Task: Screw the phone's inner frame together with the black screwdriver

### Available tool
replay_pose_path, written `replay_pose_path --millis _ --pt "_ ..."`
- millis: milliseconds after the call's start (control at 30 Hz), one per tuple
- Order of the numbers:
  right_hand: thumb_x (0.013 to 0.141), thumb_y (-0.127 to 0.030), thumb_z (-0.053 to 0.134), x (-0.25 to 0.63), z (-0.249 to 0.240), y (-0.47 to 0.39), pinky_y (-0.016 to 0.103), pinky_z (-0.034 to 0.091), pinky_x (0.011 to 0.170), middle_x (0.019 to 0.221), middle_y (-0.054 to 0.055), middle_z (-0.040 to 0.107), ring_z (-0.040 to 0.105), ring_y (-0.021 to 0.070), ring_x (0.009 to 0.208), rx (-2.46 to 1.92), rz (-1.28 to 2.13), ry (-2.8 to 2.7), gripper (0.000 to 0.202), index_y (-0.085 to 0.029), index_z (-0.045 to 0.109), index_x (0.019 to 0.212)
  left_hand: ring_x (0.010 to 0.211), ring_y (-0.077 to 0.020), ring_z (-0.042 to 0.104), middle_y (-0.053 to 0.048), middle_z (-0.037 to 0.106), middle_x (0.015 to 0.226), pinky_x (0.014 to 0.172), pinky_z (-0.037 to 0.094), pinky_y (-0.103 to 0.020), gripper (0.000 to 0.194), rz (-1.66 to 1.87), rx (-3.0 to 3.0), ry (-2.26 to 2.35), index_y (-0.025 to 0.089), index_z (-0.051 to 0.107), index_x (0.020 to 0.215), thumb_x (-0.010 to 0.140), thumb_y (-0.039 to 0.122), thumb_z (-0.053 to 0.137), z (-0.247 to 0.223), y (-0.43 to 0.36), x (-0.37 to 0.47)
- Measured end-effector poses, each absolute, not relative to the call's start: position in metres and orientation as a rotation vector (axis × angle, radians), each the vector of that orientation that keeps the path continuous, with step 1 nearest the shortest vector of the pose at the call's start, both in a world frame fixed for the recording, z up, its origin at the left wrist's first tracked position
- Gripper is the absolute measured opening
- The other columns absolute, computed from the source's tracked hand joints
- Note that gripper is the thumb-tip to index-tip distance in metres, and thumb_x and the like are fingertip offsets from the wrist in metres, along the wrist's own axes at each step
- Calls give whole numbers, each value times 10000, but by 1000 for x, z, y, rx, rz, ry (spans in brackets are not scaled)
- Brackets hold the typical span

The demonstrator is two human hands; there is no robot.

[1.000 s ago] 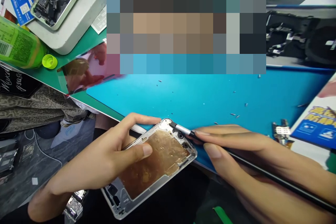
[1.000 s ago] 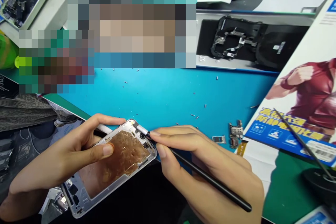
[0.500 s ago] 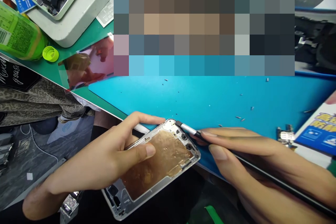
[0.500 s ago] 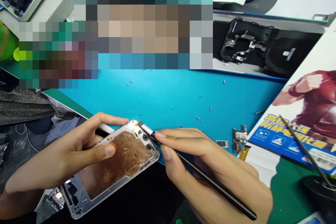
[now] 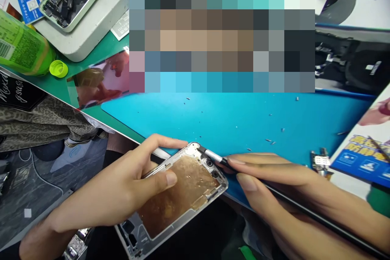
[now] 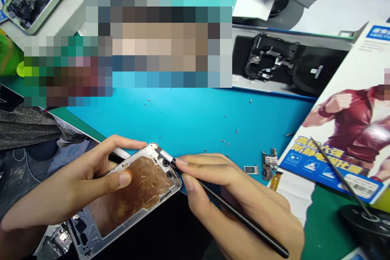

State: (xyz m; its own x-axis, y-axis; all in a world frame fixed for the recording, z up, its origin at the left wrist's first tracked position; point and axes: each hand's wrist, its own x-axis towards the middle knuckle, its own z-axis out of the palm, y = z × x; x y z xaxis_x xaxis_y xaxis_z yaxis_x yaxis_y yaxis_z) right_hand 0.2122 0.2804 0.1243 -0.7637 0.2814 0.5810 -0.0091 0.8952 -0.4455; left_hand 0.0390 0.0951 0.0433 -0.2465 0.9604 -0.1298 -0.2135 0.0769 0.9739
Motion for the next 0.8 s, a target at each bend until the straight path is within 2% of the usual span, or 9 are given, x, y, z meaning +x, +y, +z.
replay_pose_path --millis 233,467,633,800 --pt "945 -166 744 215 120 281 326 684 781 964 -12 831 815 218 872 -176 503 -2397 160 -306 784 1013 577 -126 407 65 483 680 503 300 -242 590 1417 862 1271 445 477 1582 1037 597 645 44 96 39" --pt "965 -195 746 220 114 283 285 664 844 1026 -38 831 804 186 930 -209 561 -2385 165 -325 796 1053 584 -127 386 62 453 693 491 292 -238 579 1436 864 1287 416 486 1588 1048 548 648 44 95 39" --pt "949 -155 754 224 113 284 278 650 885 1073 -43 826 791 186 1011 -206 583 -2404 227 -333 797 1082 614 -138 472 44 530 727 521 347 -239 554 1482 846 1253 391 513 1571 1050 515 657 48 96 41" --pt "969 -193 745 222 115 288 292 668 865 1061 -37 836 804 198 981 -204 576 -2408 175 -333 798 1061 680 -164 580 15 630 797 546 382 -245 539 1502 825 1213 377 526 1564 1051 461 669 49 97 42"
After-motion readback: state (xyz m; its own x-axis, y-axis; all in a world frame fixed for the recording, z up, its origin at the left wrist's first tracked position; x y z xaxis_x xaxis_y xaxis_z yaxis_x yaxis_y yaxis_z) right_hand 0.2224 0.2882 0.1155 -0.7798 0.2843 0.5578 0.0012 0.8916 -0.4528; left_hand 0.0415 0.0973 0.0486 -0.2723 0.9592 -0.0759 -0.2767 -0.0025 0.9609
